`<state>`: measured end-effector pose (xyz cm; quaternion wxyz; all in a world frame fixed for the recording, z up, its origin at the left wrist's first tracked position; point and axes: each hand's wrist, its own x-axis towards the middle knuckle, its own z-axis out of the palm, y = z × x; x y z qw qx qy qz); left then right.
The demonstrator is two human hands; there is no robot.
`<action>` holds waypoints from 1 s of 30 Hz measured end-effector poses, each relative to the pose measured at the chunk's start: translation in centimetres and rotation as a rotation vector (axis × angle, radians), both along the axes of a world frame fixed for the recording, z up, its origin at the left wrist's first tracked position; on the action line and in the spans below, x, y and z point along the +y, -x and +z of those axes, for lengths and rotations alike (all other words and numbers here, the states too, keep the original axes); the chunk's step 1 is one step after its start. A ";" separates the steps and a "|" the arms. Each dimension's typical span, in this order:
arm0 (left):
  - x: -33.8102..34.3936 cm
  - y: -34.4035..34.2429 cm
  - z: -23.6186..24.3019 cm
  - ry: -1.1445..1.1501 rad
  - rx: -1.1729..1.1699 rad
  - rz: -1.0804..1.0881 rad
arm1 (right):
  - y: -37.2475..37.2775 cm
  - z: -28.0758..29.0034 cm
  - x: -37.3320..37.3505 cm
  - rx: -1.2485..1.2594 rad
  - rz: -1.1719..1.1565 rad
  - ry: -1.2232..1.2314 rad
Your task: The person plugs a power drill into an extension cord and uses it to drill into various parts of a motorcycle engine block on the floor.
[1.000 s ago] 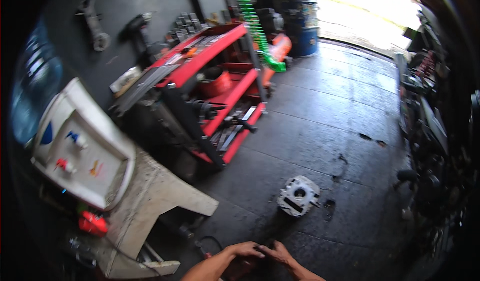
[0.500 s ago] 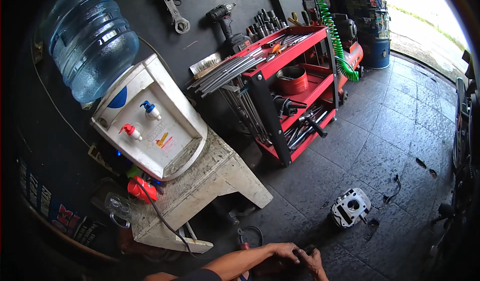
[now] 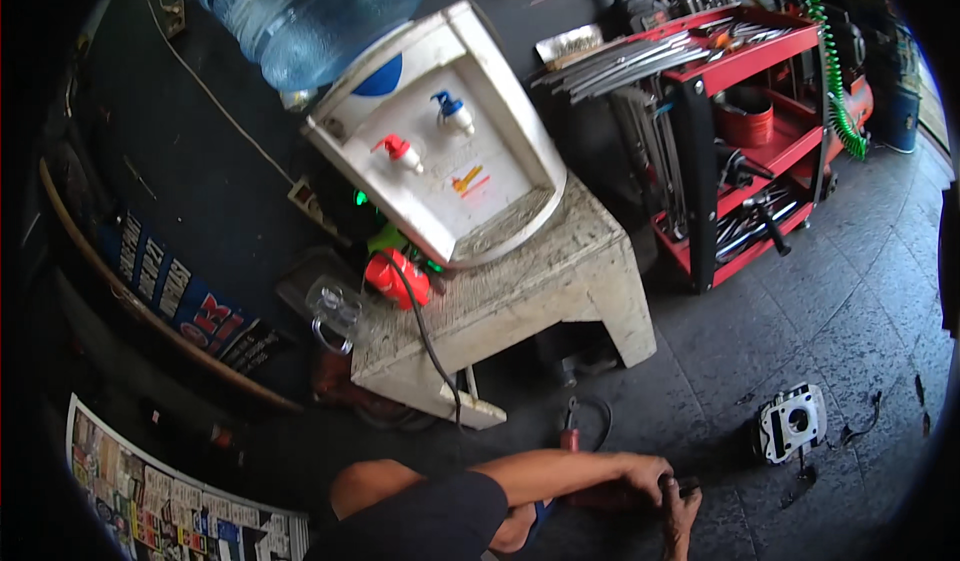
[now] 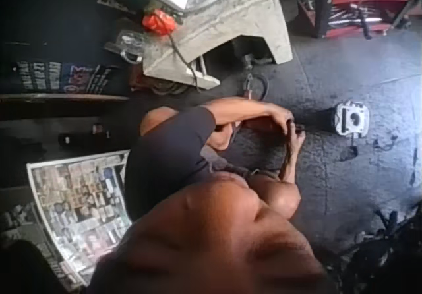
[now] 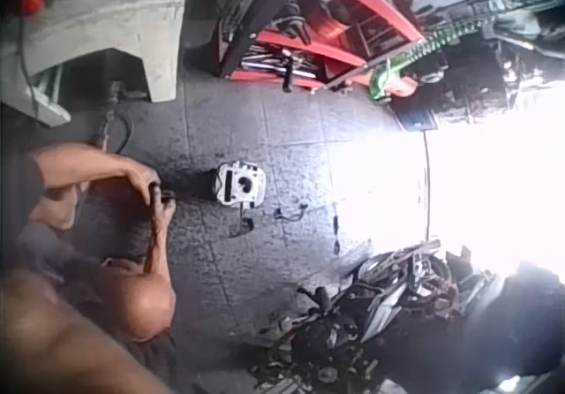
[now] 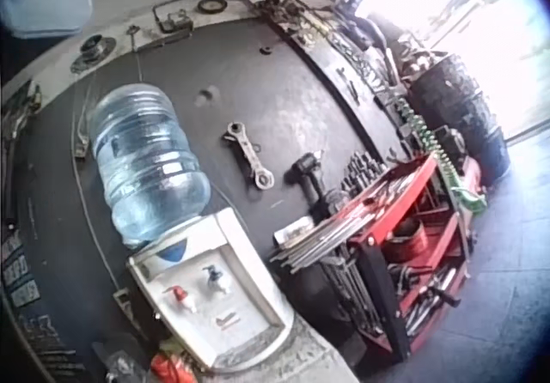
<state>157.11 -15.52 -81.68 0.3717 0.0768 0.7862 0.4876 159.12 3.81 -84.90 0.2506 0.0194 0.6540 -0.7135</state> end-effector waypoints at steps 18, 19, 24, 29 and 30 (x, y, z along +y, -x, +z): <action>-9.2 -8.3 23.2 0.427 0.399 0.012 | 4.6 1.7 6.5 -0.225 0.579 -0.348; -10.0 -9.5 25.6 0.420 0.497 0.078 | 5.8 4.1 5.7 -0.220 0.679 -0.348; -14.6 -12.9 37.7 0.412 1.146 0.345 | 10.1 20.4 -1.4 0.070 0.855 -0.381; -23.2 -21.5 44.4 0.810 1.553 0.991 | 7.9 40.0 -16.0 0.588 0.905 -0.284; -25.7 -22.9 45.0 0.750 1.503 1.261 | 7.3 43.2 -18.3 0.731 0.962 -0.312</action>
